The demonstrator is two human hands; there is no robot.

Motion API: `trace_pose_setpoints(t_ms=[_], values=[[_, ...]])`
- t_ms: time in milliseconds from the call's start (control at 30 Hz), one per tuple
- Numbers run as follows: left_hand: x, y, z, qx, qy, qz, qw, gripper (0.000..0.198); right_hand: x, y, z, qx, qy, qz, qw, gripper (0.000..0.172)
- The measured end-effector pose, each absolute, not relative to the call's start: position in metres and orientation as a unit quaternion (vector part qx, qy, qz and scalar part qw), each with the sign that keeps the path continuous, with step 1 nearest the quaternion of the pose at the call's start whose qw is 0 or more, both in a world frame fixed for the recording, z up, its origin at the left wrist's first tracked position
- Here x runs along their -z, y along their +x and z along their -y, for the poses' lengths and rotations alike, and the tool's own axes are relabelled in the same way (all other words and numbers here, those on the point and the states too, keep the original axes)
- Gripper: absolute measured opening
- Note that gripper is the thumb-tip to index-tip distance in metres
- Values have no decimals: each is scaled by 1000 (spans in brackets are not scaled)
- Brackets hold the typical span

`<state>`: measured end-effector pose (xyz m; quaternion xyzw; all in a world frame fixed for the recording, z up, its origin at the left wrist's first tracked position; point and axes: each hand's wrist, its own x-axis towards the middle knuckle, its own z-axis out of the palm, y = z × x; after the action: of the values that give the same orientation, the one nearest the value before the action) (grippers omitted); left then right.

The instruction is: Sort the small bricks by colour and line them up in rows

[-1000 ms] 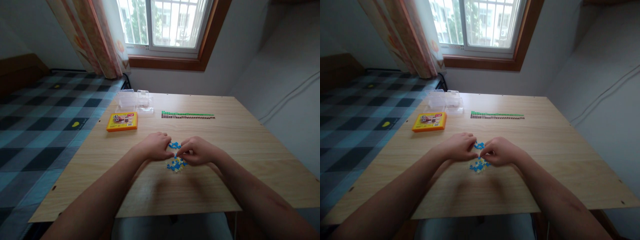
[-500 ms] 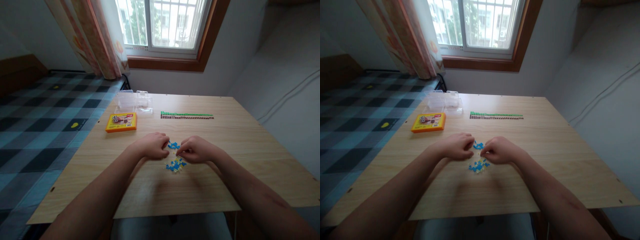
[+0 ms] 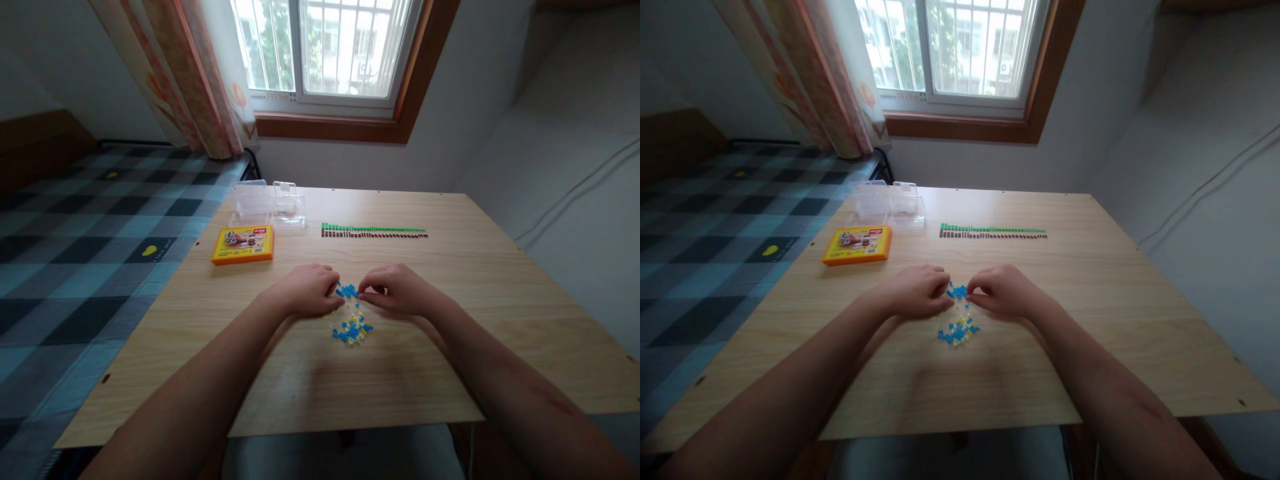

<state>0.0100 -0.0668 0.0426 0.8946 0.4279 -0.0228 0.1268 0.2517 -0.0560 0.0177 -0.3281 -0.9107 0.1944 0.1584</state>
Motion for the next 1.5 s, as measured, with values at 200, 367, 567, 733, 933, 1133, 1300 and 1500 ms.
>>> trace_pose_setpoints(t_ms=[200,367,567,733,933,1133,1300,1500], values=[[-38,5,61,8,888,-438,140,31,-12,246,56,-207,-356,903,124,17],[-38,2,58,7,887,-436,153,32,-6,244,52,-217,-386,883,154,13],[-38,1,59,4,888,-433,152,31,-16,252,54,-268,-354,890,108,21],[-37,0,58,4,888,-433,154,31,-27,253,61,-277,-326,903,40,27],[-39,0,57,0,884,-439,161,33,-28,250,62,-272,-327,905,24,25],[-40,0,58,6,882,-442,164,32,-26,253,59,-279,-332,901,32,21],[-39,0,57,4,884,-437,165,32,-25,252,59,-277,-336,900,35,21],[-40,0,57,0,882,-439,169,34,-27,250,62,-260,-340,903,34,22]])
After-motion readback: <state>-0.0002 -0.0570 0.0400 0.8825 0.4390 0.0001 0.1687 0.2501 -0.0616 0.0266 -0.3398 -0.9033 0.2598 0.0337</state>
